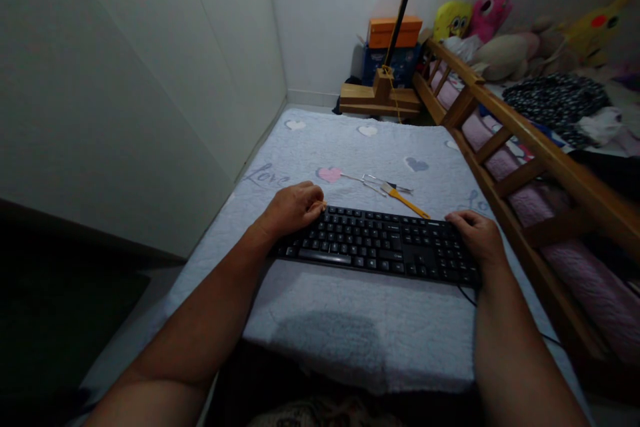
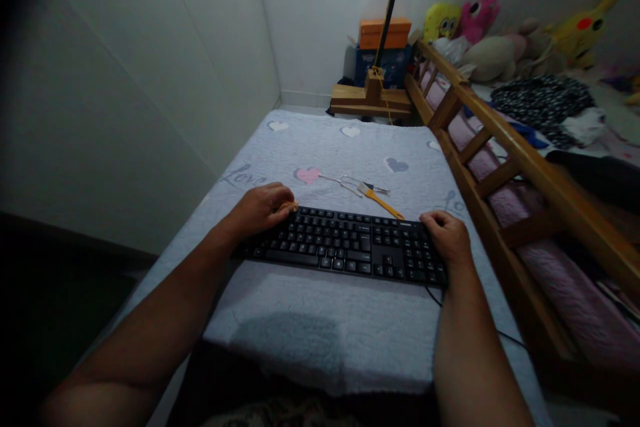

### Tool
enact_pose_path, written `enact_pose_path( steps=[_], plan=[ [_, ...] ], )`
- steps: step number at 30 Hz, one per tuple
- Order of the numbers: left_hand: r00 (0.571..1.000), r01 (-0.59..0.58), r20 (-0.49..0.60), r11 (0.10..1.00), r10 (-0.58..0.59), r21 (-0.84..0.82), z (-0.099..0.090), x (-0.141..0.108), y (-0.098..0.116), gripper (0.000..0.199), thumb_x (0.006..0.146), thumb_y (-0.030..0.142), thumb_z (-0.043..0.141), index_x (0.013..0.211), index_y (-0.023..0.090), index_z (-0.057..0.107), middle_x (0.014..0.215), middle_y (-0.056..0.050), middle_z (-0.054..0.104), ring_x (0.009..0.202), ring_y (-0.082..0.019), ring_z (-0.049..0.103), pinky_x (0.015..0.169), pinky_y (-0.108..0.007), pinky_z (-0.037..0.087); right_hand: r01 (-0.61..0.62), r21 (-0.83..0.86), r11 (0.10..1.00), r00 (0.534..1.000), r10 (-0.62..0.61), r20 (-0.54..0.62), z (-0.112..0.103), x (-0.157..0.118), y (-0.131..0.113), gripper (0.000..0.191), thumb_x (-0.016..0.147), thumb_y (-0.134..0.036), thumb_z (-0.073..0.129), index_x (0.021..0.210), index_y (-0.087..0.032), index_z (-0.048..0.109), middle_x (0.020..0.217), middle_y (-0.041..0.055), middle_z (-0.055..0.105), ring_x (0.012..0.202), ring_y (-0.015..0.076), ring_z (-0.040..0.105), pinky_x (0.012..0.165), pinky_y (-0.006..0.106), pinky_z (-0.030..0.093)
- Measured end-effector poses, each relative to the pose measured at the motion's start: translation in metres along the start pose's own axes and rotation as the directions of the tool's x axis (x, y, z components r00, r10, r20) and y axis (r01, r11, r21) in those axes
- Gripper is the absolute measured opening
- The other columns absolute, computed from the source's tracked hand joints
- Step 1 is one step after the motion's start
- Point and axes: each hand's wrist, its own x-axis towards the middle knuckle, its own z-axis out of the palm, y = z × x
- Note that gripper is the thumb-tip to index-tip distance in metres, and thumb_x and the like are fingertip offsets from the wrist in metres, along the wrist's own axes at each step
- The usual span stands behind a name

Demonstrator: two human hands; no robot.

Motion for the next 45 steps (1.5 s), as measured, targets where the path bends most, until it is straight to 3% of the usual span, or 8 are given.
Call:
enact_pose_path(
  steps=[7, 20, 32, 41, 45],
  plan=[
    [0.997, 0.044, 0.065, 0.997, -0.048, 0.061, 0.0, 0.001, -0.008, 0.013, 0.088, 0.031, 0.057, 0.09, 0.02, 0.064, 0.09, -0.005, 0.068, 0.078, -0.019, 0.06, 0.071, -0.031, 0.042, -0.023, -0.022, 1.0, 1.0, 0.023, 0.01, 0.0, -0.001, 0.001, 0.036, 0.065, -0.057, 0.066, 0.069, -0.022, 0.073, 0.075, 0.0045, 0.073, 0.079, 0.0266, 0.065, 0.076, 0.037, 0.047],
    [0.989, 0.11, 0.096, 0.994, -0.113, 0.028, -0.014, -0.002, -0.022, 0.011, 0.082, 0.031, 0.059, 0.081, 0.021, 0.062, 0.084, -0.005, 0.067, 0.075, -0.019, 0.06, 0.067, -0.03, 0.04, -0.005, -0.005, 1.0, 1.0, 0.005, -0.002, 0.001, 0.0, 0.002, 0.034, 0.066, -0.055, 0.066, 0.067, -0.022, 0.073, 0.073, 0.0042, 0.073, 0.077, 0.026, 0.065, 0.074, 0.036, 0.048],
    [0.952, 0.252, 0.164, 0.966, -0.258, 0.058, -0.03, -0.006, -0.032, 0.012, 0.076, 0.033, 0.059, 0.075, 0.021, 0.063, 0.074, -0.003, 0.07, 0.067, -0.018, 0.06, 0.058, -0.028, 0.036, 0.0, -0.014, 1.0, 1.0, 0.0, 0.005, 0.001, 0.001, 0.004, 0.033, 0.066, -0.055, 0.066, 0.067, -0.022, 0.073, 0.075, 0.0046, 0.074, 0.079, 0.0264, 0.065, 0.077, 0.037, 0.048],
    [0.94, 0.299, 0.147, 0.95, -0.309, 0.088, -0.034, -0.01, -0.047, 0.015, 0.075, 0.035, 0.06, 0.076, 0.021, 0.064, 0.075, -0.003, 0.072, 0.066, -0.017, 0.06, 0.056, -0.027, 0.035, 0.033, -0.006, 0.999, 0.999, -0.033, -0.001, 0.002, 0.003, 0.009, 0.033, 0.068, -0.055, 0.066, 0.069, -0.022, 0.074, 0.074, 0.0042, 0.074, 0.078, 0.0254, 0.065, 0.073, 0.035, 0.048],
    [0.949, 0.301, 0.069, 0.948, -0.309, 0.1, -0.034, -0.01, -0.044, 0.012, 0.076, 0.033, 0.061, 0.077, 0.021, 0.064, 0.075, -0.003, 0.07, 0.067, -0.018, 0.06, 0.058, -0.028, 0.036, 0.042, 0.005, 0.999, 0.999, -0.042, -0.004, 0.002, 0.002, 0.008, 0.033, 0.068, -0.055, 0.065, 0.067, -0.022, 0.073, 0.073, 0.0037, 0.074, 0.077, 0.0254, 0.066, 0.074, 0.035, 0.048]
  ],
)
